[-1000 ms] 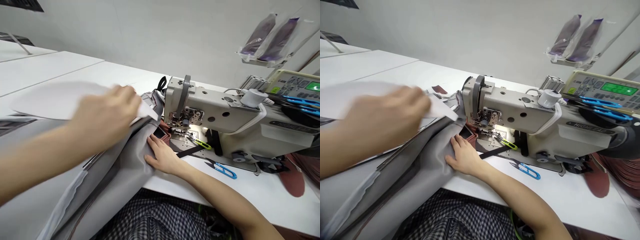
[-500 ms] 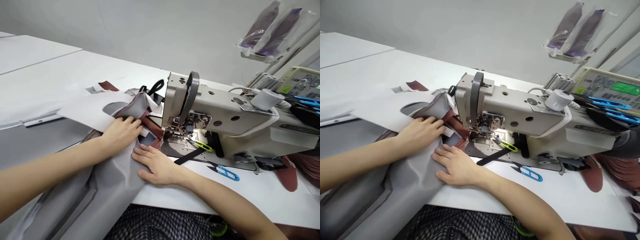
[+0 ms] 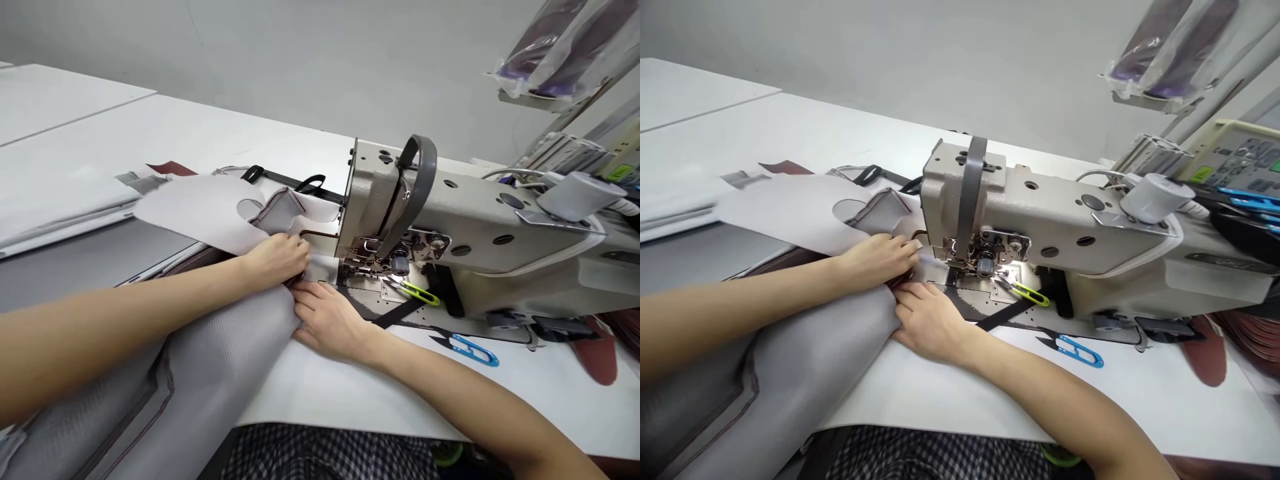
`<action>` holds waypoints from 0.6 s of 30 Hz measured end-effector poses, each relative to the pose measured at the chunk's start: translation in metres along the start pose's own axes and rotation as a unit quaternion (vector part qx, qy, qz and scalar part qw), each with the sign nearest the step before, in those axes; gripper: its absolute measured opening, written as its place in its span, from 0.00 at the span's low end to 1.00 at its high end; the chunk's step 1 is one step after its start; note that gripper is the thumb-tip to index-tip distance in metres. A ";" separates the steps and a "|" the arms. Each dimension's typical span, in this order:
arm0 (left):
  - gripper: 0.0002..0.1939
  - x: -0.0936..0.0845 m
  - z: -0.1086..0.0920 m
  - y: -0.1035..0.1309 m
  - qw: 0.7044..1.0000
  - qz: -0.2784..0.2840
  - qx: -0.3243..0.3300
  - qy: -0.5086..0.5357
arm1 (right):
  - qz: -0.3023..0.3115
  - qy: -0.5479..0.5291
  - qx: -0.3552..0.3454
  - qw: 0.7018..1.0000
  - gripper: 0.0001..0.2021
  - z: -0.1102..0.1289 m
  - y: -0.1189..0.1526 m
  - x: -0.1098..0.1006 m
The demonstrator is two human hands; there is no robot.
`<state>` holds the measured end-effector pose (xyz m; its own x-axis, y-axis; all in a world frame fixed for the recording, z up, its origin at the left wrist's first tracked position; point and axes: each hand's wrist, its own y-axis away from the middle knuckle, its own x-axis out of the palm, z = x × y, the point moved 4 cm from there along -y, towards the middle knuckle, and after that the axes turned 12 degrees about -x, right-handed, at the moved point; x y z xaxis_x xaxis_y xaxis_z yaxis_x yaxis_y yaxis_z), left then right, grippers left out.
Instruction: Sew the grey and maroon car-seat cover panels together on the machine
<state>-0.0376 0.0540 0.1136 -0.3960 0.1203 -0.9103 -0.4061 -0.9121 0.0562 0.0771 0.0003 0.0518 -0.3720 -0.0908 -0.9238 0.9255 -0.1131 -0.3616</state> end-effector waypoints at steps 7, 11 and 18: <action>0.17 0.031 0.032 0.009 0.973 0.062 -0.121 0.185 | -0.018 0.023 -0.078 0.997 0.12 0.003 -0.004 -0.002; 0.18 0.035 0.027 0.014 0.965 0.077 -0.156 0.195 | -0.032 0.017 -0.079 0.996 0.13 0.013 0.004 -0.003; 0.19 0.042 0.023 0.013 0.959 0.075 -0.224 0.157 | -0.032 -0.048 -0.042 0.997 0.08 -0.007 0.008 -0.007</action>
<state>-0.0781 0.0561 0.0856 -0.1267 -0.0846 -0.9883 0.0576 -0.9953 0.0778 0.0873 0.0070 0.0541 -0.4315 -0.1800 -0.8840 0.9011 -0.0395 -0.4318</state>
